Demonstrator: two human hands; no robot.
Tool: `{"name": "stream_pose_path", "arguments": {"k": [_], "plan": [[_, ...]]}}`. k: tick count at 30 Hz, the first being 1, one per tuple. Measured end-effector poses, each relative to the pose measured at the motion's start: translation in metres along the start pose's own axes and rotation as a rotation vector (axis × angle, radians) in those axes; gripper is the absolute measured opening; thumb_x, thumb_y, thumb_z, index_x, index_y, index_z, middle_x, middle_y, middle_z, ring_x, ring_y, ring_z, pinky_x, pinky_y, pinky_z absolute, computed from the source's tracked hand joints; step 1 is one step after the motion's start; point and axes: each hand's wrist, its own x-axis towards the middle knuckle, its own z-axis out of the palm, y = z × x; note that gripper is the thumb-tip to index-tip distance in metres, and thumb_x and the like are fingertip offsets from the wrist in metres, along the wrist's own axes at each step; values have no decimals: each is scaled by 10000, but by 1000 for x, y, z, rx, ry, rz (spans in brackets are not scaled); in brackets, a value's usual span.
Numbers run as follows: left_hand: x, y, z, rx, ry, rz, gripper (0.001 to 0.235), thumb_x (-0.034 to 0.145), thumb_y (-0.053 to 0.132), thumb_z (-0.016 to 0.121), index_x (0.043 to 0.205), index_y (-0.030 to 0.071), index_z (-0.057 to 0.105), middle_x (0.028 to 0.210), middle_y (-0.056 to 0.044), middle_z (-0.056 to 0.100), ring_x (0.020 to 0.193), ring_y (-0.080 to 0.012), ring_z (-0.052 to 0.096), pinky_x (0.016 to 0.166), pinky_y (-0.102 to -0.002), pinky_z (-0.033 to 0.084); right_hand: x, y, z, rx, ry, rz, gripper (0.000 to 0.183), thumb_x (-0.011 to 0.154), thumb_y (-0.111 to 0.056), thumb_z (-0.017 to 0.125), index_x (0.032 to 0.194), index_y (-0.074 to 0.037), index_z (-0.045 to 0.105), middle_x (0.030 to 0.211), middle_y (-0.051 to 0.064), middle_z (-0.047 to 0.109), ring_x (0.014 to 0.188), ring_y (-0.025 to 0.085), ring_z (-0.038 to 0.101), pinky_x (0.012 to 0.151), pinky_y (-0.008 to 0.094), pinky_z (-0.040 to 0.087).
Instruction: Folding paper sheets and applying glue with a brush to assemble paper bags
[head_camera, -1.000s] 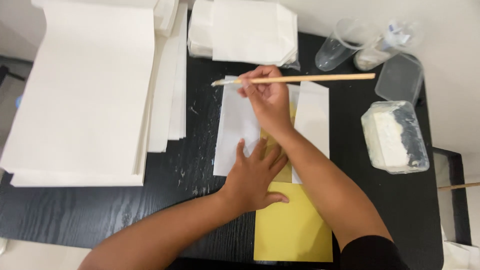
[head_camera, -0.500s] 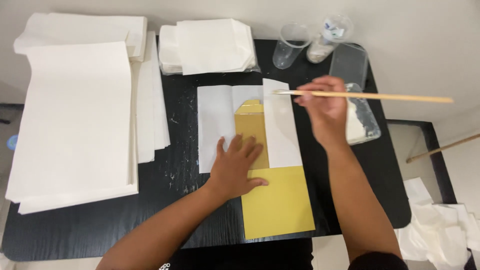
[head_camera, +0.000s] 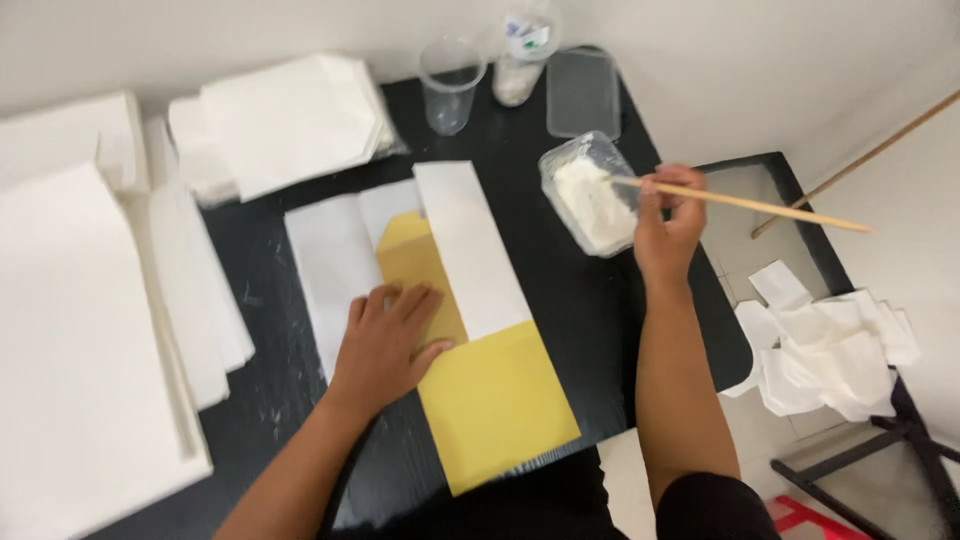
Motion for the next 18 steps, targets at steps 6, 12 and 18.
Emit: {"name": "stream_pose_path", "arguments": {"k": [6, 12, 18], "plan": [[7, 3, -5, -7, 2, -22, 576, 936, 606, 606, 1387, 248, 617, 1331, 25, 628, 1271, -272, 548, 970, -444, 439, 7, -26, -4, -252, -87, 28, 194, 936, -34, 754, 1118, -84, 710, 962, 90, 756, 837, 226, 711, 779, 301, 489], [11, 0, -6, -33, 1, -32, 542, 942, 582, 609, 1356, 234, 646, 1321, 30, 640, 1249, -264, 553, 961, -435, 453, 11, -38, -3, -271, -208, -35, 106, 949, -46, 755, 1027, -116, 743, 952, 58, 745, 939, 298, 689, 890, 384, 491], [13, -2, -9, -47, -21, -47, 523, 943, 593, 611, 1337, 254, 666, 1307, 63, 650, 1232, -242, 559, 951, -422, 468, 9, -32, -10, -322, -232, -45, 83, 975, -77, 740, 1047, -117, 731, 965, 37, 730, 966, 292, 654, 914, 415, 453]]}}
